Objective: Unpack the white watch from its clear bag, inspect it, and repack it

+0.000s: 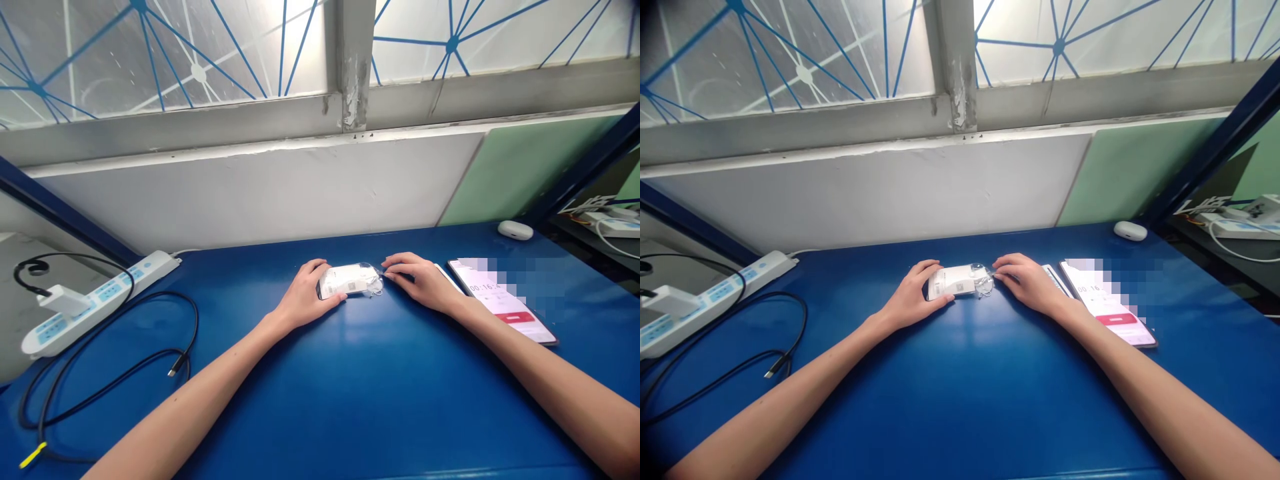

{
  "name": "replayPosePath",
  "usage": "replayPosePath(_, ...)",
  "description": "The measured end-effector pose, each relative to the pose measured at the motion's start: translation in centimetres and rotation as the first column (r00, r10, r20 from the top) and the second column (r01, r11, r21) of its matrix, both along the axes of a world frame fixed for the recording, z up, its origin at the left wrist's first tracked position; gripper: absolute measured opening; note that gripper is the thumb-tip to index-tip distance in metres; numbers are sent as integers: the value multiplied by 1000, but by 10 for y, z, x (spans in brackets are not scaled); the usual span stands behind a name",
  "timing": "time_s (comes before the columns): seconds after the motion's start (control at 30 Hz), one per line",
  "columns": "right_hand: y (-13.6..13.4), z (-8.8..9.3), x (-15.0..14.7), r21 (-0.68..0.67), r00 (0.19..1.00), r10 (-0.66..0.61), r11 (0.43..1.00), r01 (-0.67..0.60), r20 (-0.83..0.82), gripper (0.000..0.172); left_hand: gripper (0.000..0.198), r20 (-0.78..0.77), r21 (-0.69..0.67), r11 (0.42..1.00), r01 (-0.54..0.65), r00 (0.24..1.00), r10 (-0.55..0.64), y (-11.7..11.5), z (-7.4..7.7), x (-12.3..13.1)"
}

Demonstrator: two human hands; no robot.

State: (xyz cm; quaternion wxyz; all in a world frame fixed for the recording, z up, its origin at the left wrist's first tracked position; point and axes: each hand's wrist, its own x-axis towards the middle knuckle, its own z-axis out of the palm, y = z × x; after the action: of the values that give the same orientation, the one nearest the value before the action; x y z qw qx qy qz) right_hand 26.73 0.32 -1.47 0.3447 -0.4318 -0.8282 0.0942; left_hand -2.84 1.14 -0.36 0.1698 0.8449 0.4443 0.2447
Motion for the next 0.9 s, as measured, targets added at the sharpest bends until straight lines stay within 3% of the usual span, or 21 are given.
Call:
replayPosePath(0.17,-7,3,-8,19,999,-36,999,36,-1,24,61,0,12,999,35,999,-35,1,0,0)
replayPosePath(0.33,-10,-5,-18,-70,998,15,997,-11,58,41,64,-5,15,998,54,999,-54,0,1,0)
replayPosePath(0.53,-11,-3,-24,-81,995,-74,993,80,69,31,69,-16,-1,998,62,998,-62,2,1,-1)
replayPosePath(0.9,-13,3,-24,86,978,-180,982,171,107,16,61,-45,10,999,53,998,-52,0,3,0)
